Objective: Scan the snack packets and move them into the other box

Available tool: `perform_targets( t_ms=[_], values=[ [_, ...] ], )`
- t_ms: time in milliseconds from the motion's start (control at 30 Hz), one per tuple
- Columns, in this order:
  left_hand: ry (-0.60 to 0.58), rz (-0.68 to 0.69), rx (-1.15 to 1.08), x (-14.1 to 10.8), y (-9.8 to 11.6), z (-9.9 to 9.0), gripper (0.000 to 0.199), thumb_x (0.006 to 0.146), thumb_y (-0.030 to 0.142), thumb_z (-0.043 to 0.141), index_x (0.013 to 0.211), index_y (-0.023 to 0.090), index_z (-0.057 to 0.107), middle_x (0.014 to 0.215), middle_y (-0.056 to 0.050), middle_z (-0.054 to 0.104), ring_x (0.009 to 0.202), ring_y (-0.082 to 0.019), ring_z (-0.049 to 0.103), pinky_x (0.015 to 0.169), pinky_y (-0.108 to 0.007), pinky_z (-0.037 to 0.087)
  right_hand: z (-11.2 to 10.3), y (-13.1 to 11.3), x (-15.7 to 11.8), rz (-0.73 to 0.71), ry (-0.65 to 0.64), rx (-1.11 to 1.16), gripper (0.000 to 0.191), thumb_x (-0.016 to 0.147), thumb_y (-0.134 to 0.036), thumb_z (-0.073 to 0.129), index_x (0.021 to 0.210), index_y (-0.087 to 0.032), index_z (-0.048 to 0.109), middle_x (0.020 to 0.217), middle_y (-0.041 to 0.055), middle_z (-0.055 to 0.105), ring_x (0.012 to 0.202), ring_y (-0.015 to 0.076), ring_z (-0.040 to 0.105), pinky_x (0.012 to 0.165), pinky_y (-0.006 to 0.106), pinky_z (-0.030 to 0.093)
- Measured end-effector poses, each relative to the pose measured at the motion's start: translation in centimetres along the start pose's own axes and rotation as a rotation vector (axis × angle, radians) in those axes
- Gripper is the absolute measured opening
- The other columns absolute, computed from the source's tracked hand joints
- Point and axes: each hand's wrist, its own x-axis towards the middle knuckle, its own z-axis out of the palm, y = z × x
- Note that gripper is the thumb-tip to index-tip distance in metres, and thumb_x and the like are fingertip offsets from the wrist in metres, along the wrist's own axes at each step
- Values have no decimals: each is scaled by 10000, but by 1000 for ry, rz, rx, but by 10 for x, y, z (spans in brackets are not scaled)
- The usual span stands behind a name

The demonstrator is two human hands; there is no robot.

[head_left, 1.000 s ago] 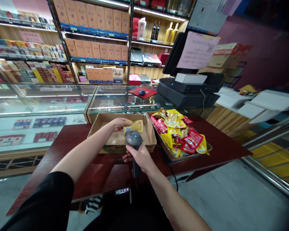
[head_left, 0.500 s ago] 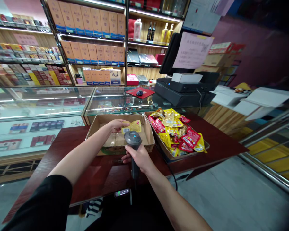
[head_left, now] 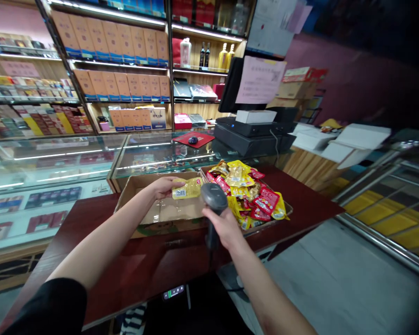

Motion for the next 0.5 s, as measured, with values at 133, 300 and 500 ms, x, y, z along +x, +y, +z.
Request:
perform_targets(
  t_ms=[133, 300, 500],
  values=[
    [-127, 50, 3, 11, 16, 50, 369, 617, 207, 827, 947, 130, 680, 891, -85, 715, 744, -179, 684, 682, -288, 561, -50, -28, 24, -2, 123, 78, 265, 597, -250, 720, 842, -162, 673, 812, 30, 694, 809, 185, 642, 750, 302, 513],
    [-156, 143, 76, 54, 35, 134, 369, 610, 240, 824, 923, 122, 669, 837, -74, 700, 719, -172, 662, 689, -293, 539, -115, -65, 44, -78, 272, 40, 341, 548, -211, 724, 881, -145, 689, 890, 54, 710, 815, 195, 647, 718, 285, 508],
    [152, 567, 784, 111, 59, 201, 235, 681, 327, 739, 865, 183, 713, 757, -45, 671, 755, -189, 626, 716, -261, 480, -174, -87, 90, 29, 289, 142, 189, 540, -159, 684, 727, -142, 663, 645, 24, 662, 625, 153, 626, 607, 256, 511]
  ],
)
